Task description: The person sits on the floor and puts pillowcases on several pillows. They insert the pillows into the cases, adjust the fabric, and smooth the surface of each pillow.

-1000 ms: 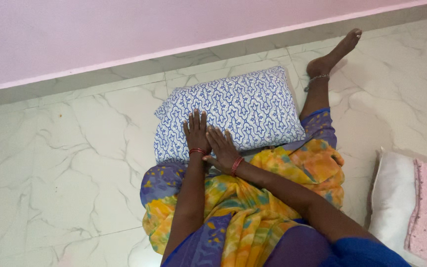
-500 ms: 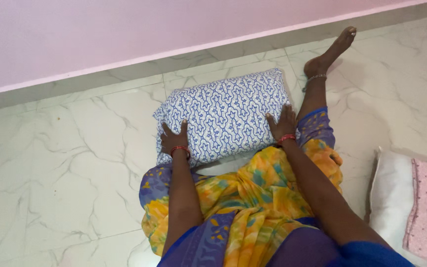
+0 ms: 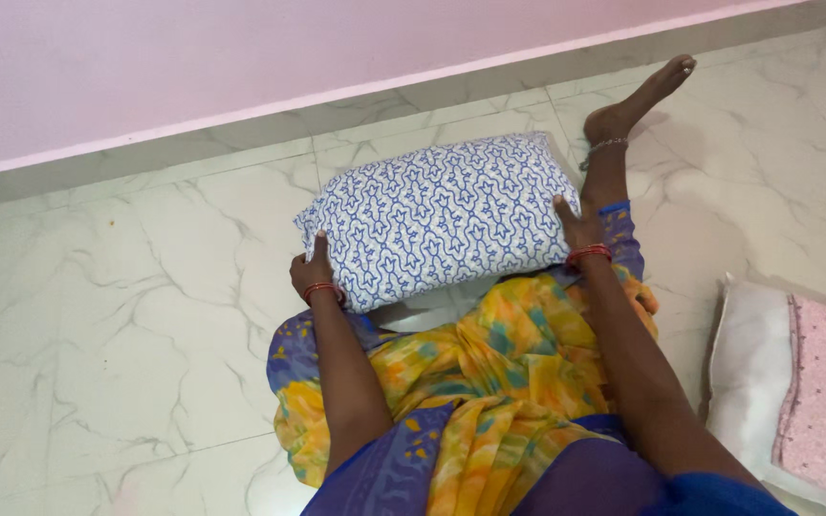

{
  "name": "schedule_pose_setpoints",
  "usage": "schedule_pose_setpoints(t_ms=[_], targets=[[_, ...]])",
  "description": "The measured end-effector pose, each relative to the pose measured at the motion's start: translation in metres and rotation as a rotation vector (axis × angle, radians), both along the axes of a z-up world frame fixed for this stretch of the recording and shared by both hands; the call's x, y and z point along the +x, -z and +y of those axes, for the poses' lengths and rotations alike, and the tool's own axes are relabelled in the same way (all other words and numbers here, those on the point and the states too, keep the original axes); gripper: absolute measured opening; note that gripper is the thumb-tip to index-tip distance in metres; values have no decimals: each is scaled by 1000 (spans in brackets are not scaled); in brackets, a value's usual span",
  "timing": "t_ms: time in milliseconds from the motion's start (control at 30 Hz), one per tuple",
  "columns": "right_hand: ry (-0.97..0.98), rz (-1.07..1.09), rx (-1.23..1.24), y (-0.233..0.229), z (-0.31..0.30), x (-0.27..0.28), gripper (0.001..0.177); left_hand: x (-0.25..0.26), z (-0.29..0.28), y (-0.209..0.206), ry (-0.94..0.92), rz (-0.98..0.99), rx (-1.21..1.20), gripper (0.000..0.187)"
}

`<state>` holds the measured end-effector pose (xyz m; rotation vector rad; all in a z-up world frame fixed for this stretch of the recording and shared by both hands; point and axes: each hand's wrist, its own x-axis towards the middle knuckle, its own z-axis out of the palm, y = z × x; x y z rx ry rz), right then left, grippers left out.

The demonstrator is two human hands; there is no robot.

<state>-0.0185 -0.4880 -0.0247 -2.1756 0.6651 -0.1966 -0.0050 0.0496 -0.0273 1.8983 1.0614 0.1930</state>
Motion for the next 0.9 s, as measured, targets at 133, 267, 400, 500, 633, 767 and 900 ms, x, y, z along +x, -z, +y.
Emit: schedule_pose_setpoints(t_ms=[133,267,400,500,633,767,900], targets=[[10,-60,-198,-5,-43,-16,55,-10,9,-15,-86,-33,206,68],[50,-93,-336,-25,-37,-7,36,4,-16,-35,51,-192,559,47],[-431,-562,-288,-47,81,17,32,41,-116,-35,628,-222,712,50],[-758,-631,-306,-71,179,36,33,62,-174,-23,947,-98,870,59],[-853,-226,-329,-66,225,60,56,69,-180,-27,1164,183,1063,82],[-744,113,-583,-37,198,87,80,52,-162,-70,1096,270,697,91],[-624,317,-494,-28,148,92,93,51,-146,-99,994,331,620,104]])
